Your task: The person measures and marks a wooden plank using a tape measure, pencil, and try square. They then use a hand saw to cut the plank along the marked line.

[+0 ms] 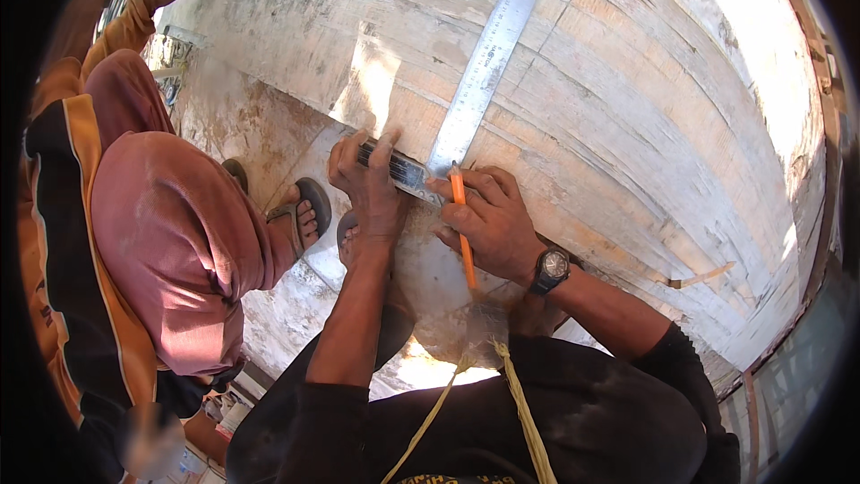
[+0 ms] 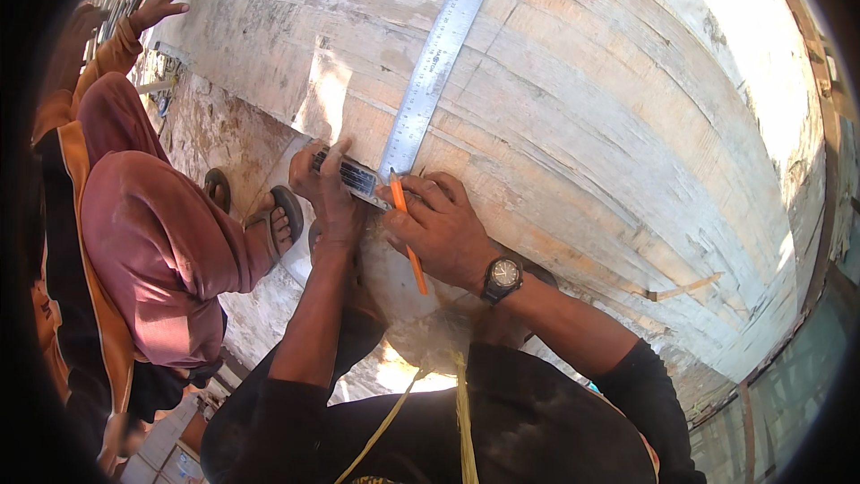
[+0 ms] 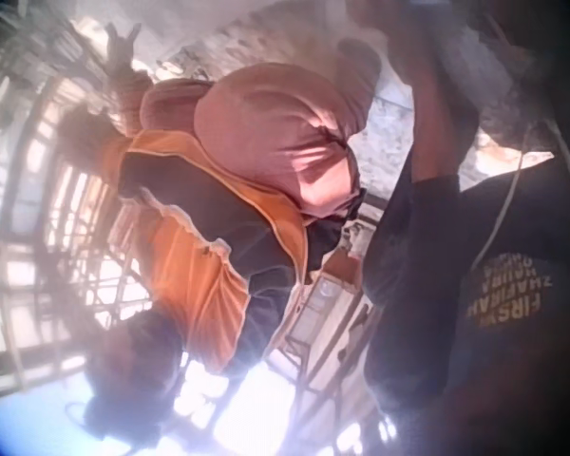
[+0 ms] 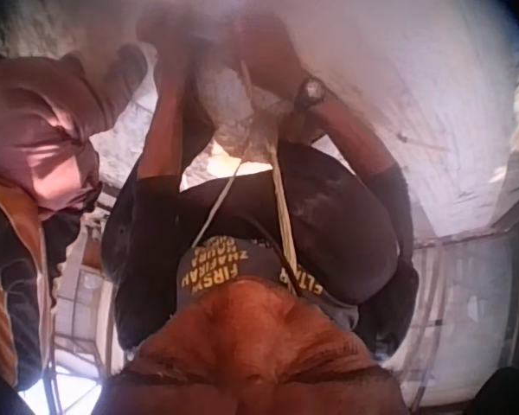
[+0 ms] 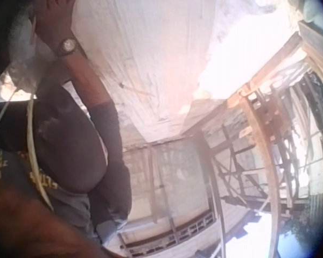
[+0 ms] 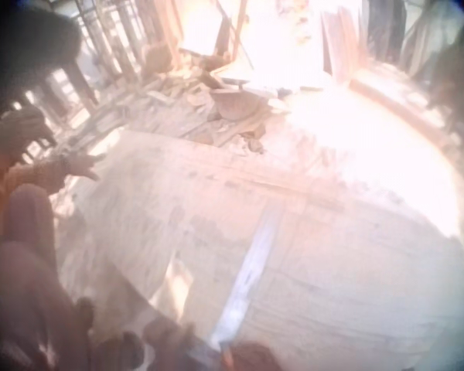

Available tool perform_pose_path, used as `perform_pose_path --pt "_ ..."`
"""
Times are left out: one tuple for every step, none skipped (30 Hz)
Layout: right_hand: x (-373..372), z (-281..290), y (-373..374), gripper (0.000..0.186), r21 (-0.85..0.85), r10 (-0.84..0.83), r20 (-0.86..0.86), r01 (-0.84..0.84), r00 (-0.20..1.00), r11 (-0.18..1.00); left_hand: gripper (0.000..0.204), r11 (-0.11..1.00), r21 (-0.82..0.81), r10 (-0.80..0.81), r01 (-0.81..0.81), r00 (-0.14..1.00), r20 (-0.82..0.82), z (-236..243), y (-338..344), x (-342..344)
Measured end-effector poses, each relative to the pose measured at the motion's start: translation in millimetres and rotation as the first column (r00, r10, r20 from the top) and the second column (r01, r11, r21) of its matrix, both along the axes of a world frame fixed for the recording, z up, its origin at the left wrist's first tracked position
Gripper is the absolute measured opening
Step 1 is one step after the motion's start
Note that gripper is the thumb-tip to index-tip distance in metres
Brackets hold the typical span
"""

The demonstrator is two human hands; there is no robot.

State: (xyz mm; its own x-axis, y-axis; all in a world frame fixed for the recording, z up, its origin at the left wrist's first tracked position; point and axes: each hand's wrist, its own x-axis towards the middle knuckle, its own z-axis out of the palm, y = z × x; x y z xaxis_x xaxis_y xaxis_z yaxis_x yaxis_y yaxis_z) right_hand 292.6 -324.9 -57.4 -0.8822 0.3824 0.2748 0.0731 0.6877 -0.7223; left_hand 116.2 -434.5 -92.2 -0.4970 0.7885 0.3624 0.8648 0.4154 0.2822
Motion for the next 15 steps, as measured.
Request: perform_pose_path --pt "-1 -4 -3 0.027 0.074 0.005 0.033 -0.008 0.999 0.997 0.064 0.998 -0.032 0.051 -0.050 0.999 0.005 5 4 5" --pt "0 -6 -4 0.026 0.148 0.007 0.066 -0.016 0.998 0.989 0.065 0.993 -0.065 0.100 -0.099 0.995 0.009 10 7 8" --pt "3 -6 -4 0.028 0.111 0.007 0.017 -0.009 1.000 0.994 0.059 0.996 -0.056 0.076 -0.072 0.995 0.061 14 6 10" --pt "6 -4 -4 0.030 0.070 0.007 -0.033 -0.005 0.999 0.998 0.053 0.998 -0.050 0.053 -0.047 0.992 0.113 17 1 12" --pt "9 -1 -2 0.031 0.030 0.003 -0.082 -0.001 0.997 1.000 0.048 0.999 -0.042 0.028 -0.021 0.986 0.164 19 -4 15" --pt "15 3 2 0.033 -0.003 -0.048 -0.142 0.048 0.989 0.999 0.048 0.999 -0.005 0.037 -0.037 0.967 0.251 19 -10 19" --pt "23 11 10 0.035 -0.034 -0.096 -0.199 0.092 0.975 0.995 0.048 0.998 0.034 0.045 -0.060 0.940 0.338 22 -14 24" --pt "30 19 17 0.037 -0.074 -0.141 -0.260 0.126 0.955 0.989 0.049 0.994 0.064 0.057 -0.092 0.908 0.416 25 -22 28" --pt "35 22 26 0.040 -0.094 -0.210 -0.288 0.191 0.934 0.977 0.037 0.989 0.120 0.019 -0.088 0.876 0.482 21 -30 35" --pt "41 26 34 0.042 -0.117 -0.278 -0.311 0.253 0.909 0.960 0.033 0.973 0.158 0.030 -0.170 0.769 0.638 24 -33 51" --pt "45 26 43 0.042 -0.151 -0.342 -0.336 0.308 0.878 0.939 0.030 0.949 0.186 0.020 -0.255 0.637 0.770 28 -30 74" --pt "49 25 49 0.042 -0.186 -0.405 -0.356 0.361 0.842 0.914 0.027 0.919 0.196 -0.008 -0.341 0.483 0.876 31 -25 94" --pt "54 22 52 0.043 -0.189 -0.419 -0.325 0.376 0.848 0.907 0.027 0.890 0.181 -0.015 -0.419 0.371 0.929 38 -16 110" --pt "58 19 54 0.044 -0.192 -0.434 -0.294 0.392 0.852 0.900 0.027 0.857 0.155 -0.029 -0.491 0.254 0.967 50 -5 124" --pt "61 17 55 0.045 -0.190 -0.450 -0.261 0.412 0.854 0.891 0.027 0.823 0.119 -0.055 -0.555 0.131 0.990 55 2 135"
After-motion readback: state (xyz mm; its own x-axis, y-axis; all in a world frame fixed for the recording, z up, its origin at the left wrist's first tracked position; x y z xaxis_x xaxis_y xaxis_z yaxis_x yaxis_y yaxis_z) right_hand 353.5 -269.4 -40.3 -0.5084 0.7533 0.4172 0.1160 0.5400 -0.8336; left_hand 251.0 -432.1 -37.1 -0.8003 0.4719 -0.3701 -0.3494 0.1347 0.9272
